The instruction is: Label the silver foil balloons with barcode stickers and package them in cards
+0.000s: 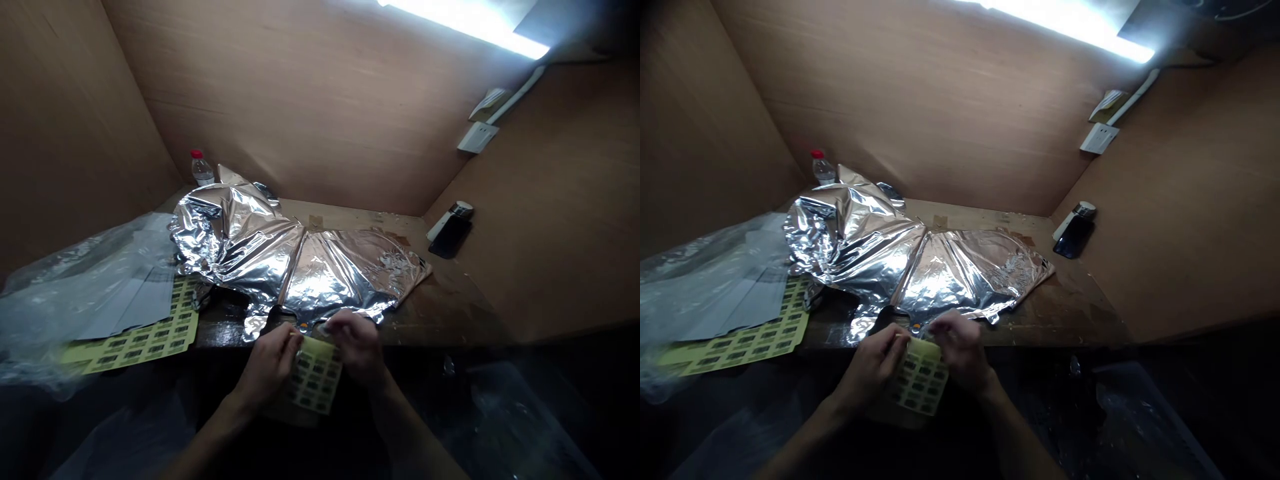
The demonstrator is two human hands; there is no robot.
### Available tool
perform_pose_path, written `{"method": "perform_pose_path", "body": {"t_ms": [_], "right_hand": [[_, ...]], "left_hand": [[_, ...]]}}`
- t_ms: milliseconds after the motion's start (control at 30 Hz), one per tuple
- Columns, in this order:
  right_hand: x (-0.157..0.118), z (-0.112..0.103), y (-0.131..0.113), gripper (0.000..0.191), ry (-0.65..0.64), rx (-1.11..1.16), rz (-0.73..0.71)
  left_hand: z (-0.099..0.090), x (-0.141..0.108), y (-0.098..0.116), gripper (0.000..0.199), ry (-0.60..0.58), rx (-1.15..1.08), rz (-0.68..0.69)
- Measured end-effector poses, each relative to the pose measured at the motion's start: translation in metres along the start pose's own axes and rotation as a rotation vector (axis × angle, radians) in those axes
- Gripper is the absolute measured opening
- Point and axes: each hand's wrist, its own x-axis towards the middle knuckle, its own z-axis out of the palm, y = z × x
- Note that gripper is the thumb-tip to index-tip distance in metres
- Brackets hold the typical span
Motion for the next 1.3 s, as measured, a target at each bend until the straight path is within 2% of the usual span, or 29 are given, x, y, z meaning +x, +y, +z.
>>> {"method": "perform_pose_path", "body": {"t_ms": [67,133,233,367,500,567,633,733,800,867,967,1033,1100,1200,1300], "right_hand": [[0.017,-0.008,0.007,0.012,-0.023,0.049,0.159],[0.037,-0.011,0.016,0.013,-0.187,0.017,0.219],[0.061,0.001,0.026,0.013,-0.399,-0.083,0.222],[0.071,0.023,0.029,0.018,-0.468,-0.421,0.201],[0.054,0.015,0.025,0.036,-0.353,-0.692,0.276],[0.035,0.003,0.019,0.033,-0.287,-0.656,0.281],[0.012,-0.01,0.01,0.025,-0.321,-0.38,0.261],[-0.023,-0.033,-0.001,0.018,-0.403,0.045,0.321],[-0.042,-0.053,-0.003,0.026,-0.355,0.1,0.425],[-0.056,-0.078,-0.002,0.03,-0.315,0.086,0.517],[-0.072,-0.11,-0.001,0.027,-0.383,0.102,0.573],[-0.078,-0.124,0.0,0.026,-0.397,0.101,0.574],[-0.083,-0.133,0.002,0.024,-0.373,0.092,0.566],[-0.087,-0.145,0.008,0.021,-0.322,0.07,0.541],[-0.08,-0.156,0.014,0.016,-0.28,0.027,0.436]], "left_hand": [[0.002,-0.005,-0.006,0.025,-0.078,0.135,0.208],[0.005,-0.01,-0.011,0.029,-0.135,0.25,0.354],[0.009,-0.014,-0.015,0.03,-0.142,0.355,0.41],[0.011,-0.014,-0.017,0.032,-0.133,0.381,0.419],[0.007,-0.012,-0.015,0.038,-0.135,0.311,0.35],[0.003,-0.01,-0.009,0.037,-0.145,0.213,0.26],[-0.002,-0.003,0.002,0.033,-0.168,0.078,0.135],[-0.001,0.022,0.021,0.03,-0.251,-0.093,-0.004],[0.009,0.05,0.033,0.028,-0.265,-0.096,-0.004],[0.029,0.085,0.045,0.025,-0.239,-0.005,0.075],[0.07,0.14,0.057,0.02,-0.235,0.181,0.207],[0.094,0.169,0.058,0.024,-0.279,0.251,0.22],[0.11,0.19,0.055,0.025,-0.332,0.272,0.201],[0.117,0.206,0.046,0.019,-0.418,0.252,0.167],[0.111,0.214,0.041,0.027,-0.478,0.212,0.119]]}}
